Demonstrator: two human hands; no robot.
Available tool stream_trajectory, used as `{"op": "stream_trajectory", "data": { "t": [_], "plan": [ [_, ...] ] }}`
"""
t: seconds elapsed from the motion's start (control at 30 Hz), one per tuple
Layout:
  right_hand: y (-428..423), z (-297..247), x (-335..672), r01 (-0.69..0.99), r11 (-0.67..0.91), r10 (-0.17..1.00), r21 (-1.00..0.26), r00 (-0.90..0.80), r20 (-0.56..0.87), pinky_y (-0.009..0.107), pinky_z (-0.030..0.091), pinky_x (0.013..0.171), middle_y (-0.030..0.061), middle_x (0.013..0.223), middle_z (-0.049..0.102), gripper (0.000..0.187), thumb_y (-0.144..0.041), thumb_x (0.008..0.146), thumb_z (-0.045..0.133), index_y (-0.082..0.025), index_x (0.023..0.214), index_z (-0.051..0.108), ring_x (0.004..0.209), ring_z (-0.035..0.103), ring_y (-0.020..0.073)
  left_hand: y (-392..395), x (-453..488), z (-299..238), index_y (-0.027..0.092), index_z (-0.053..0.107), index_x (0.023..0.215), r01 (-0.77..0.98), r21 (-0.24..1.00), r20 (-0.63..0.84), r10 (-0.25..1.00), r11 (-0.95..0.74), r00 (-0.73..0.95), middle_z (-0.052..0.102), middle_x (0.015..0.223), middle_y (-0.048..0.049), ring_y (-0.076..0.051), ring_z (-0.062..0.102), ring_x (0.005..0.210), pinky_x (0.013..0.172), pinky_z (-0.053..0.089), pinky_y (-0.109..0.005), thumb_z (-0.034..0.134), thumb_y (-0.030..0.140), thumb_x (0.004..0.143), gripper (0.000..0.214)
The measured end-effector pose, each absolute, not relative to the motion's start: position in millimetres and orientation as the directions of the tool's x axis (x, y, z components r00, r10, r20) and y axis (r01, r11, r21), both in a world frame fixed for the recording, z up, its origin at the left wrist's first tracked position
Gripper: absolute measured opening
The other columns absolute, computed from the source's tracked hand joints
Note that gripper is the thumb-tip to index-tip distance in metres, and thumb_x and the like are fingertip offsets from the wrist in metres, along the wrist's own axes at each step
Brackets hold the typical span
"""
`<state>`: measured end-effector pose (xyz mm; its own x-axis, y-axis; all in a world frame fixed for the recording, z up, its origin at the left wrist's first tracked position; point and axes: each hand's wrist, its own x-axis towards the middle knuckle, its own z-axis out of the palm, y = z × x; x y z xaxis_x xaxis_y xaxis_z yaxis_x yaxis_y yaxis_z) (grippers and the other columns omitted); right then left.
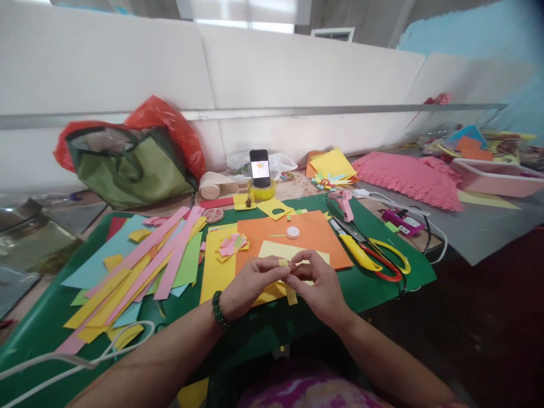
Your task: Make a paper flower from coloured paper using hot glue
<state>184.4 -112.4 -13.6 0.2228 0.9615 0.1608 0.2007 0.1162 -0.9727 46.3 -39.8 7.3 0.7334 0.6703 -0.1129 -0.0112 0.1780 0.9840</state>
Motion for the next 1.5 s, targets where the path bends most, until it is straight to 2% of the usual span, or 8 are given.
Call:
{"op": "stream_trajectory", "data": {
  "t": [0.17, 0.33, 0.43, 0.6, 0.8, 1.03, 1.37, 1.5],
  "plan": [
    [-113, -3, 217, 0.604, 0.036, 0.97, -0.796, 0.171, 0.174, 0.032, 0.052, 0.072, 0.0026, 0.086, 0.073, 0.026, -0.044, 0.079, 0.062, -0.023, 0.094, 0.056, 0.079, 0.069, 0.0195, -37, 47, 2, 0.014, 0.067, 0.076, -0.05, 0.941, -0.218, 0.71, 0.336, 0.67, 0.069, 0.08, -0.0055, -0.019, 0.063, 0.083, 0.077, 0.047, -0.029, 0.075, 0.053, 0.065, 0.041],
    [-108, -1, 292, 0.903, -0.416, 0.866, -0.107, 0.43, 0.255, 0.038, 0.049, 0.072, 0.0151, 0.098, 0.069, 0.032, -0.044, 0.086, 0.053, -0.015, 0.099, 0.061, 0.097, 0.064, 0.0313, -29, 48, 2, 0.016, 0.055, 0.074, -0.077, 0.891, -0.301, 0.708, 0.448, 0.638, 0.064, 0.063, -0.0002, -0.011, 0.059, 0.054, 0.058, 0.046, -0.025, 0.078, 0.053, 0.061, 0.045],
    [-105, -10, 317, 0.874, -0.479, 0.875, 0.085, 0.468, 0.122, 0.035, 0.046, 0.061, 0.0162, 0.089, 0.069, 0.035, -0.046, 0.087, 0.051, -0.014, 0.093, 0.063, 0.086, 0.067, 0.0311, -27, 48, 1, 0.016, 0.056, 0.078, -0.052, 0.905, -0.296, 0.711, 0.423, 0.638, 0.057, 0.056, 0.0038, -0.008, 0.052, 0.047, 0.052, 0.041, -0.022, 0.073, 0.049, 0.068, 0.039],
    [-104, -9, 326, 0.85, -0.526, 0.848, 0.014, 0.523, 0.092, 0.031, 0.039, 0.049, 0.0156, 0.081, 0.071, 0.023, -0.032, 0.083, 0.049, -0.015, 0.079, 0.063, 0.068, 0.069, 0.0283, -25, 46, 0, 0.016, 0.055, 0.079, -0.016, 0.925, -0.285, 0.723, 0.38, 0.629, 0.053, 0.054, 0.0049, -0.006, 0.044, 0.041, 0.044, 0.031, -0.021, 0.065, 0.048, 0.075, 0.034],
    [-138, 6, 339, 0.898, -0.414, 0.842, -0.151, 0.44, 0.312, 0.028, 0.037, 0.04, 0.0103, 0.063, 0.068, 0.024, -0.041, 0.085, 0.051, -0.021, 0.075, 0.059, 0.048, 0.063, 0.0214, -23, 45, 1, 0.015, 0.055, 0.08, -0.016, 0.927, -0.283, 0.729, 0.374, 0.623, 0.051, 0.055, 0.005, -0.005, 0.038, 0.038, 0.043, 0.026, -0.021, 0.061, 0.046, 0.078, 0.032],
    [-168, 18, 297, 0.928, 0.067, 0.905, -0.366, 0.098, 0.414, 0.03, 0.055, 0.071, 0.0072, 0.107, 0.072, 0.037, -0.047, 0.089, 0.05, -0.025, 0.116, 0.062, 0.091, 0.07, 0.0246, -24, 45, 0, 0.015, 0.058, 0.086, -0.052, 0.938, -0.234, 0.736, 0.343, 0.635, 0.054, 0.055, 0.0043, -0.006, 0.041, 0.04, 0.044, 0.028, -0.022, 0.064, 0.053, 0.074, 0.04],
    [-158, 15, 271, 0.928, 0.231, 0.92, -0.293, -0.11, 0.376, 0.026, 0.054, 0.061, 0.0056, 0.094, 0.073, 0.035, -0.04, 0.092, 0.046, -0.024, 0.118, 0.063, 0.07, 0.069, 0.0175, -27, 45, 2, 0.016, 0.053, 0.068, -0.098, 0.958, -0.136, 0.731, 0.268, 0.668, 0.058, 0.058, 0.0011, -0.006, 0.042, 0.043, 0.046, 0.029, -0.023, 0.064, 0.058, 0.074, 0.044],
    [-158, 13, 270, 0.928, 0.235, 0.922, -0.291, -0.117, 0.369, 0.025, 0.052, 0.059, 0.0058, 0.09, 0.073, 0.034, -0.038, 0.092, 0.046, -0.025, 0.119, 0.063, 0.066, 0.068, 0.0164, -29, 44, 4, 0.015, 0.059, 0.082, -0.07, 0.968, -0.133, 0.728, 0.241, 0.673, 0.058, 0.058, 0.0019, -0.007, 0.042, 0.044, 0.047, 0.031, -0.024, 0.062, 0.058, 0.075, 0.043]
  ]
}}
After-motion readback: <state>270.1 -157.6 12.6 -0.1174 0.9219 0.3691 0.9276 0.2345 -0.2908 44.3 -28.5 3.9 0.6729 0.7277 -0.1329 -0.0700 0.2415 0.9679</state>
